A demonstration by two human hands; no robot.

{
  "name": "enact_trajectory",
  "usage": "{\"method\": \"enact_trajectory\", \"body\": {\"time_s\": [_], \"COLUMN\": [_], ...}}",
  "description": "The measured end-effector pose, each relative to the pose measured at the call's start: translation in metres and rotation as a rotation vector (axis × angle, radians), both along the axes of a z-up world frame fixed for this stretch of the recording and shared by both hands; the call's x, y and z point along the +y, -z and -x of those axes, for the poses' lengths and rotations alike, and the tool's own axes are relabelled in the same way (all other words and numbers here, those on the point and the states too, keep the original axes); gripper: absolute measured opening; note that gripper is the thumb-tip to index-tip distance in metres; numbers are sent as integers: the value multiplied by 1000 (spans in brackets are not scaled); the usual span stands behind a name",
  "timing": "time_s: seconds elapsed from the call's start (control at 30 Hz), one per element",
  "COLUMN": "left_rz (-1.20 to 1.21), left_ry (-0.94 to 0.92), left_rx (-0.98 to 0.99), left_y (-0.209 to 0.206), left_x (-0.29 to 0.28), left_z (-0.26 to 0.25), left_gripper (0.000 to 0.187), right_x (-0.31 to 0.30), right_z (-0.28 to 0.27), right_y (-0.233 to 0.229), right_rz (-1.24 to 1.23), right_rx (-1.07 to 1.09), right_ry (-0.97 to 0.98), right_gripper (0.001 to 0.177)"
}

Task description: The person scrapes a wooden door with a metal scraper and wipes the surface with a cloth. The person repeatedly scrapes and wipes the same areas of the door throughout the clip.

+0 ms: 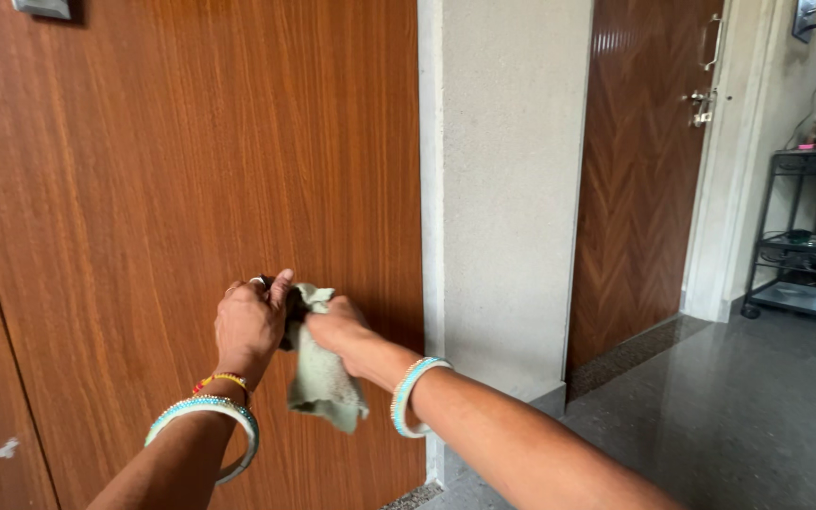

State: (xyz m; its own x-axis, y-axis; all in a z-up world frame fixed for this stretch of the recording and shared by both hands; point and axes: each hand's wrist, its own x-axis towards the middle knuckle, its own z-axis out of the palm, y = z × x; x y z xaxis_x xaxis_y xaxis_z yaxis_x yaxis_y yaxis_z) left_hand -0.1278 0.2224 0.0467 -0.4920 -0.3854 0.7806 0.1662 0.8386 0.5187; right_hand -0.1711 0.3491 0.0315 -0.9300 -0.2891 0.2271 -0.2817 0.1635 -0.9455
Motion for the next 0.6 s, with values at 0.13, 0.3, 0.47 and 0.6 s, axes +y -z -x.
{"method": "enact_trajectory", "body": {"time_s": [0.13,0.3,0.47,0.6], "left_rz": [23,127,188,185], "left_ry": [-13,196,174,80], "left_rx": [-38,-118,-266,-343], "left_y": [-12,-26,-34,-46], "left_x": [-5,-17,-30,-32], "left_z": [-10,-17,-7,-11], "left_gripper": [53,21,21,12], "right_x": [18,19,8,0], "right_z": [-2,1,4,7], "right_y": [-8,-6,-5,-2], "right_rz": [37,41,-99,-198], "right_rx": [-46,-54,-45,-20], "right_ry": [24,6,42,84], "right_gripper": [32,39,57,60]}}
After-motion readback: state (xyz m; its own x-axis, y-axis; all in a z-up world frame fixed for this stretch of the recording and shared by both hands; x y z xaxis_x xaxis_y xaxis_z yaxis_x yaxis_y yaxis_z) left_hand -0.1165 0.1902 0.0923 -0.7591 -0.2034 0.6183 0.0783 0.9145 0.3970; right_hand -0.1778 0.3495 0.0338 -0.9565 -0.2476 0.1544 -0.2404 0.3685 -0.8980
